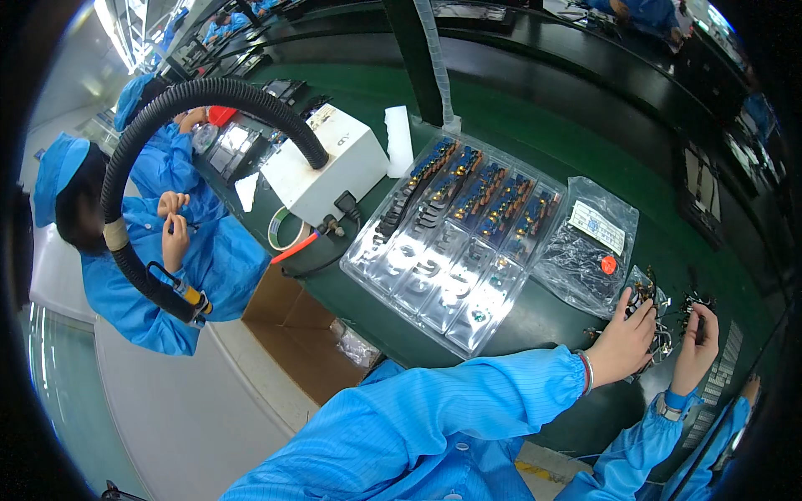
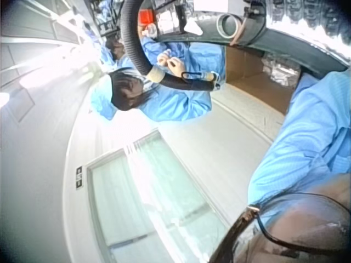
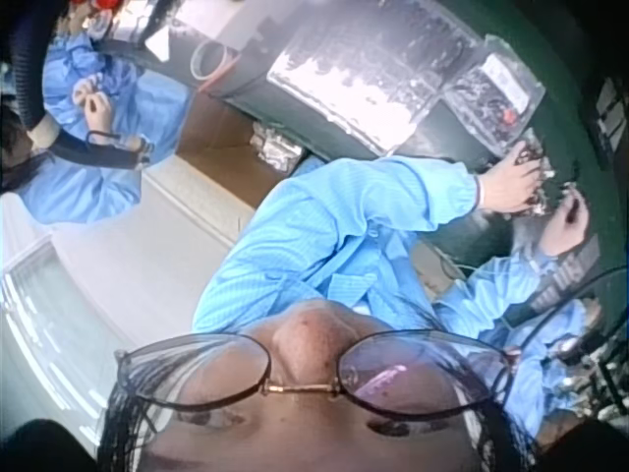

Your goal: Assembling electronic components and ribbon cables inside a tablet device.

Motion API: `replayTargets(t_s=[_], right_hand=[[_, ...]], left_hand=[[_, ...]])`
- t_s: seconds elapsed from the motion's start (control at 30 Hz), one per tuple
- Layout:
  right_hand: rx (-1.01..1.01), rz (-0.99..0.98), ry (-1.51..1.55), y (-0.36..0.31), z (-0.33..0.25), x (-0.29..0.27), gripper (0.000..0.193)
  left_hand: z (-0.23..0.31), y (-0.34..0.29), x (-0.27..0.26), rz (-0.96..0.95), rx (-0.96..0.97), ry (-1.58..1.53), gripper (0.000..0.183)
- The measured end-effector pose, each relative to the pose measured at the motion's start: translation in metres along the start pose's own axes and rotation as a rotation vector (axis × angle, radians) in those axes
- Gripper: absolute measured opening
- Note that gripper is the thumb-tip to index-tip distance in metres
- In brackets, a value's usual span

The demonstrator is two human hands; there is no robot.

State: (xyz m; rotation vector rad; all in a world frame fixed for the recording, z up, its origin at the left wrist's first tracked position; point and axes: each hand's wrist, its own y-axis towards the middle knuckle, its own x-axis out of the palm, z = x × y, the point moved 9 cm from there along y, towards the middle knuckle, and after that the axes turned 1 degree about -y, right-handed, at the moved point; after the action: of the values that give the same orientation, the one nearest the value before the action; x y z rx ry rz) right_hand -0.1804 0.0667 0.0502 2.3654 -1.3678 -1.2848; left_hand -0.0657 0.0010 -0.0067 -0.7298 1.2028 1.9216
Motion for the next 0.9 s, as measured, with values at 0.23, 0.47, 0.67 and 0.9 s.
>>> replayTargets(t_s=[0.23, 0.47, 0.67, 0.9], right_hand=[[-0.027, 0.181, -0.053, 0.002, 0.021, -0.037, 0.019], [0.143, 0.272, 0.396, -0.014, 0.037, -0.06, 0.018], [0.233, -0.074, 0.67, -0.03, -0.048, 0.021, 0.012], [0.324, -0.337, 0.543, -0.047, -0.076, 0.054, 0.011]], left_hand=[[-0.002, -0.001, 0.003, -0.027, -0.004, -0.002, 0.052], [0.017, 0.001, -0.07, 0.32, 0.189, -0.126, 0.039], [-0.046, -0.004, -0.069, -0.051, -0.513, -1.608, 0.027], [-0.052, -0.035, -0.066, -0.178, -0.581, -1.572, 0.023]])
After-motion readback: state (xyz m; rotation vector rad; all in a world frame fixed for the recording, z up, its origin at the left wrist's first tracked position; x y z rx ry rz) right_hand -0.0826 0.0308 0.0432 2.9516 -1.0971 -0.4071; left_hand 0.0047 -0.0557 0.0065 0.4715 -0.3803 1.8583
